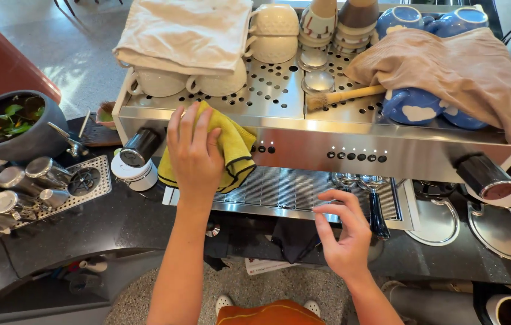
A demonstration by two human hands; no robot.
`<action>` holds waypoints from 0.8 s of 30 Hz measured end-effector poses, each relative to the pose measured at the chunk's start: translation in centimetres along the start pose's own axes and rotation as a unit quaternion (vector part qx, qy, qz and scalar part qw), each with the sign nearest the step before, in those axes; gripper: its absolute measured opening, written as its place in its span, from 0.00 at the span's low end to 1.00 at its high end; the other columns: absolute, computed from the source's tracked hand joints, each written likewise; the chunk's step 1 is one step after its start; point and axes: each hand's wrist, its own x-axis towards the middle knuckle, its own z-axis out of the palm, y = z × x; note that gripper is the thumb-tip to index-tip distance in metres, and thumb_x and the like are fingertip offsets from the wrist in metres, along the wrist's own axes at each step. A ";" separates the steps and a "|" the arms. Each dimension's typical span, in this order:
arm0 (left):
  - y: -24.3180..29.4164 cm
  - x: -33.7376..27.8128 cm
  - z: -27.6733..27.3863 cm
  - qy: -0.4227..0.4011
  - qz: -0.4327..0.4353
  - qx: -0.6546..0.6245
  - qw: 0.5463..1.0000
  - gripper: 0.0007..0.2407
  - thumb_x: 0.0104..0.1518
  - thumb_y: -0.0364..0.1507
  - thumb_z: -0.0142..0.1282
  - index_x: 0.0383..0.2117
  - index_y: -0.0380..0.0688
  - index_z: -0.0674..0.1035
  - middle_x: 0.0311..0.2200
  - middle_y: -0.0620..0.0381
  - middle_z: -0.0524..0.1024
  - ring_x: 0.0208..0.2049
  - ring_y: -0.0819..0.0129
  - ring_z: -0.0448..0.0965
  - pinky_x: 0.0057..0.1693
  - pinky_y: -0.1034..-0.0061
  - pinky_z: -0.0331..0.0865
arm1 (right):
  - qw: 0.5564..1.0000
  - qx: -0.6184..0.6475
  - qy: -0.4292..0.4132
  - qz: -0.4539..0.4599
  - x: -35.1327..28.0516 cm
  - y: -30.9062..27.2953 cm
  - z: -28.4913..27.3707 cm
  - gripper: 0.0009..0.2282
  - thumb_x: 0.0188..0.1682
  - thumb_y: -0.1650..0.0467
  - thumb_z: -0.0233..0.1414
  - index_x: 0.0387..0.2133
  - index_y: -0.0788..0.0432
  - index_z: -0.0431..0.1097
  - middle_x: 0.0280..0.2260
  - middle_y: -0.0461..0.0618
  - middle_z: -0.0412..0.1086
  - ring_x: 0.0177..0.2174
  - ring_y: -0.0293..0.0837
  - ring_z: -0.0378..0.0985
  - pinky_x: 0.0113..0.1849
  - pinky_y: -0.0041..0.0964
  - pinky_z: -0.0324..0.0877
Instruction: The person is cleaning the front panel and group heads of an espresso machine with a cloth and emptying coffee grounds.
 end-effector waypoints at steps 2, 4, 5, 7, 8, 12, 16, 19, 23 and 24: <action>-0.2 -0.4 0.1 0.005 -0.012 -0.002 1.000 0.12 0.67 0.27 0.55 0.54 0.38 0.79 0.59 0.49 0.72 0.64 0.43 0.66 0.68 0.53 0.61 | 1.000 0.005 -0.008 0.006 -0.4 0.0 0.2 0.06 0.46 0.80 0.55 0.36 0.64 0.74 0.47 0.53 0.70 0.49 0.46 0.73 0.53 0.37 0.67; -0.6 -0.8 0.2 0.015 -0.021 0.002 1.000 0.12 0.67 0.26 0.55 0.54 0.38 0.79 0.59 0.49 0.72 0.64 0.43 0.66 0.68 0.52 0.61 | 1.000 0.014 -0.017 0.007 -0.6 0.3 0.7 0.06 0.46 0.80 0.55 0.36 0.64 0.74 0.47 0.53 0.70 0.49 0.46 0.74 0.53 0.37 0.67; -0.7 -1.1 0.5 0.026 -0.022 -0.015 0.999 0.12 0.67 0.26 0.54 0.55 0.39 0.79 0.61 0.50 0.71 0.65 0.44 0.65 0.70 0.52 0.59 | 0.999 0.032 -0.026 0.015 -0.7 0.6 1.0 0.06 0.47 0.80 0.55 0.36 0.64 0.74 0.47 0.53 0.70 0.48 0.46 0.74 0.52 0.36 0.68; -0.7 -1.9 1.4 0.037 -0.022 -0.033 0.999 0.12 0.68 0.26 0.53 0.55 0.40 0.78 0.62 0.50 0.71 0.67 0.44 0.64 0.72 0.51 0.58 | 0.998 0.048 -0.034 0.024 -0.6 1.0 1.8 0.06 0.48 0.80 0.55 0.37 0.64 0.73 0.46 0.53 0.71 0.48 0.45 0.75 0.51 0.36 0.68; -0.5 -2.5 2.1 0.048 -0.043 -0.042 0.997 0.13 0.70 0.29 0.49 0.58 0.41 0.76 0.64 0.49 0.68 0.69 0.45 0.60 0.74 0.49 0.53 | 0.995 0.073 -0.053 0.053 -0.5 1.1 2.2 0.08 0.48 0.80 0.55 0.40 0.65 0.73 0.46 0.52 0.71 0.48 0.45 0.75 0.49 0.35 0.69; 1.9 -4.7 5.5 0.132 -0.087 -0.023 0.987 0.21 0.73 0.38 0.35 0.68 0.44 0.67 0.71 0.48 0.58 0.76 0.48 0.50 0.78 0.46 0.41 | 0.974 0.138 -0.110 0.141 0.0 1.8 3.8 0.14 0.47 0.79 0.54 0.48 0.65 0.70 0.48 0.51 0.70 0.47 0.42 0.75 0.44 0.35 0.72; 6.4 -5.7 7.6 0.121 -0.073 -0.013 0.990 0.22 0.73 0.40 0.32 0.70 0.44 0.63 0.73 0.47 0.54 0.76 0.48 0.47 0.78 0.45 0.37 | 0.970 0.152 -0.120 0.146 -0.1 2.3 3.3 0.15 0.47 0.78 0.54 0.49 0.65 0.69 0.48 0.51 0.70 0.48 0.42 0.75 0.44 0.34 0.72; 9.0 -6.1 9.3 0.076 -0.023 -0.021 0.997 0.22 0.72 0.40 0.37 0.67 0.42 0.66 0.70 0.45 0.58 0.74 0.45 0.50 0.76 0.46 0.39 | 0.976 0.130 -0.114 0.129 -0.8 3.1 1.5 0.11 0.48 0.78 0.54 0.45 0.65 0.71 0.48 0.52 0.70 0.47 0.43 0.75 0.44 0.34 0.72; 11.7 -6.2 11.0 0.085 0.047 -0.014 0.995 0.20 0.72 0.39 0.42 0.63 0.41 0.72 0.66 0.45 0.64 0.70 0.46 0.59 0.74 0.47 0.43 | 0.983 0.108 -0.080 0.129 -2.1 4.3 -1.2 0.06 0.50 0.78 0.54 0.39 0.66 0.74 0.46 0.52 0.72 0.45 0.42 0.76 0.45 0.34 0.72; 12.4 -6.0 11.3 0.096 0.057 -0.016 0.994 0.19 0.72 0.39 0.43 0.61 0.41 0.74 0.65 0.44 0.65 0.69 0.46 0.61 0.73 0.47 0.44 | 0.984 0.104 -0.068 0.131 -2.3 4.5 -1.8 0.05 0.50 0.78 0.54 0.38 0.66 0.74 0.45 0.52 0.72 0.45 0.42 0.76 0.46 0.34 0.72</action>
